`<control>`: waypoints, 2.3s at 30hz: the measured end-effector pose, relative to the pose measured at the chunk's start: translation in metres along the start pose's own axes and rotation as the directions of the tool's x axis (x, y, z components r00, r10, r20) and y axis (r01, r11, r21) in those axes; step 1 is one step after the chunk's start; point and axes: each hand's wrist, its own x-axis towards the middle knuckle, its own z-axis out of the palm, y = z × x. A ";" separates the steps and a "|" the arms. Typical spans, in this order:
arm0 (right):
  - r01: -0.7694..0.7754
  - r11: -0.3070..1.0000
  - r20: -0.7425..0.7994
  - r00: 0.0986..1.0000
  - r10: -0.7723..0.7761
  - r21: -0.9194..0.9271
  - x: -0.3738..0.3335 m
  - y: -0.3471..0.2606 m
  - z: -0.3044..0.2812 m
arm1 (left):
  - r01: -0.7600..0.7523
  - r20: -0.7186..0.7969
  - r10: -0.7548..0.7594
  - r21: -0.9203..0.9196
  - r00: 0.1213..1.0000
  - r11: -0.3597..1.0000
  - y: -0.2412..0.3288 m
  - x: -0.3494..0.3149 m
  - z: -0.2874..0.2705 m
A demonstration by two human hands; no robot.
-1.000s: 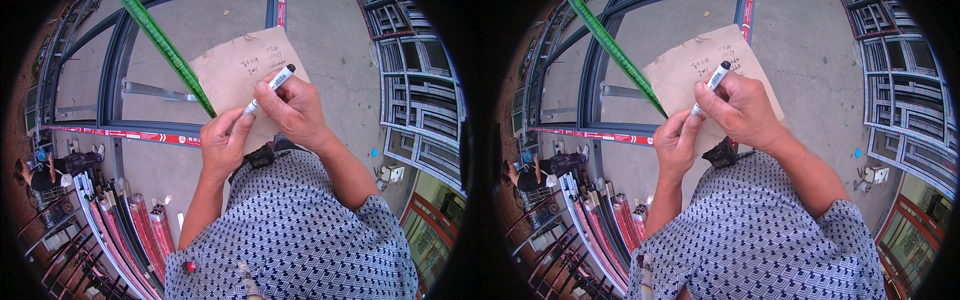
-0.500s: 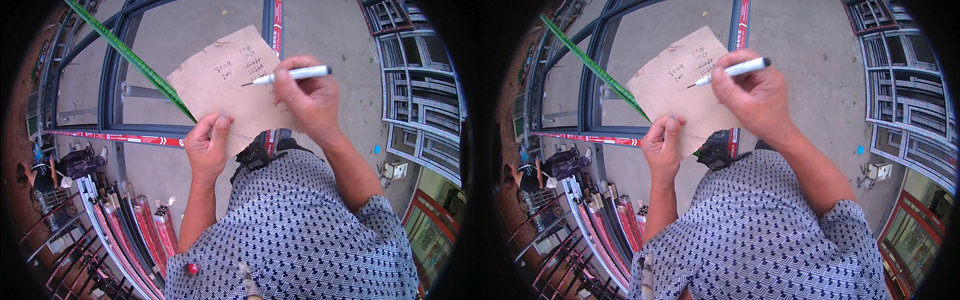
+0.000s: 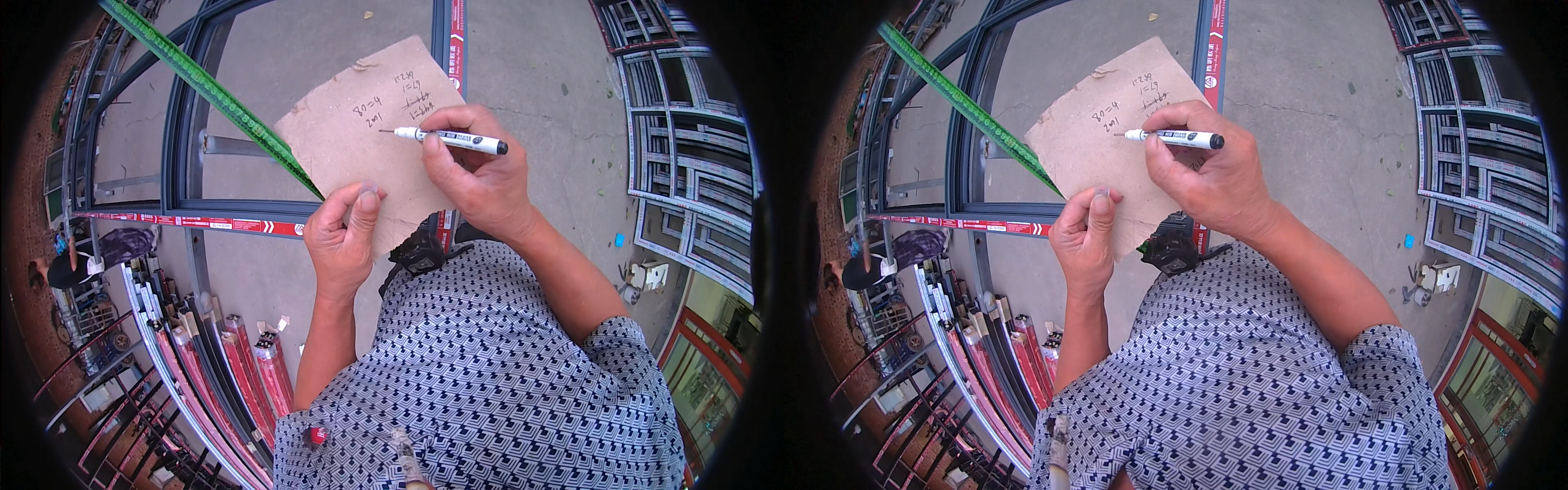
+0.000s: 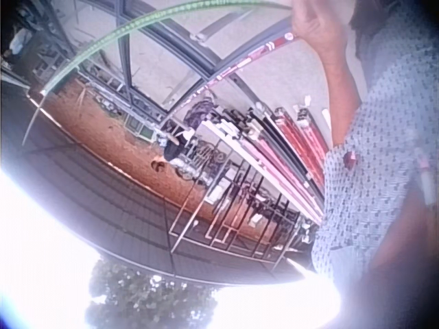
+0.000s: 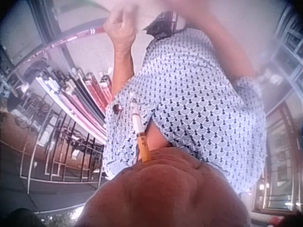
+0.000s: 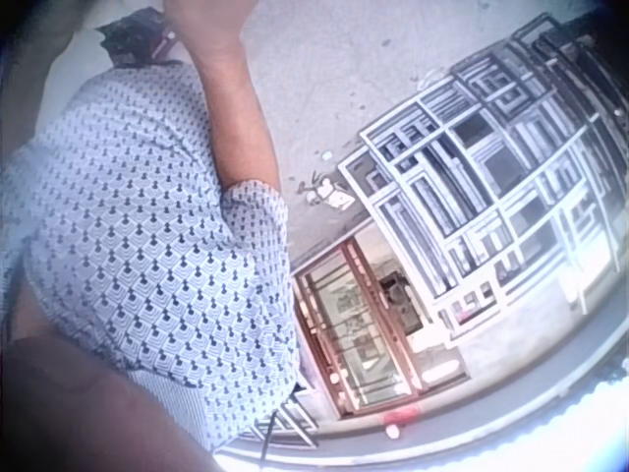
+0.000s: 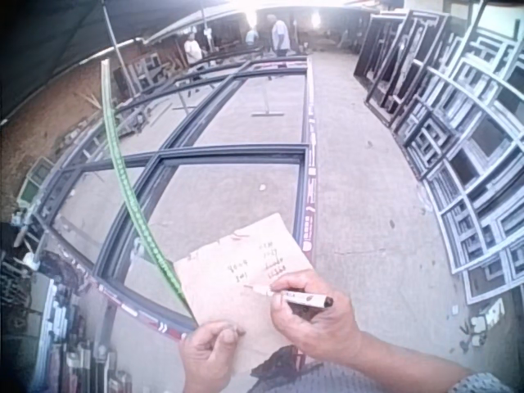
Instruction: The person measures various sections of a large metal window frame using a tape measure and a marker. They record the measurements on a piece of cardboard and briefly check a smartphone. The person is standing in a workshop environment filled with metal profiles.
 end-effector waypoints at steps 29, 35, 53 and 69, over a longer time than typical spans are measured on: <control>-0.061 0.997 0.045 0.997 0.060 0.037 0.001 0.002 0.001 | -0.038 -0.036 0.039 0.016 0.999 0.999 -0.004 0.001 0.001; -0.073 0.991 0.014 0.997 0.072 0.110 0.002 -0.002 0.001 | -0.046 -0.041 0.047 0.025 0.998 0.999 -0.005 0.001 0.000; -0.036 0.999 0.024 0.999 0.037 -0.028 0.003 0.002 0.001 | 0.007 -0.005 -0.007 0.040 1.000 0.999 0.001 -0.001 -0.002; -0.072 0.993 -0.001 0.997 0.072 0.090 0.002 0.003 -0.001 | 0.018 -0.011 -0.018 0.021 1.000 1.000 -0.002 -0.001 -0.003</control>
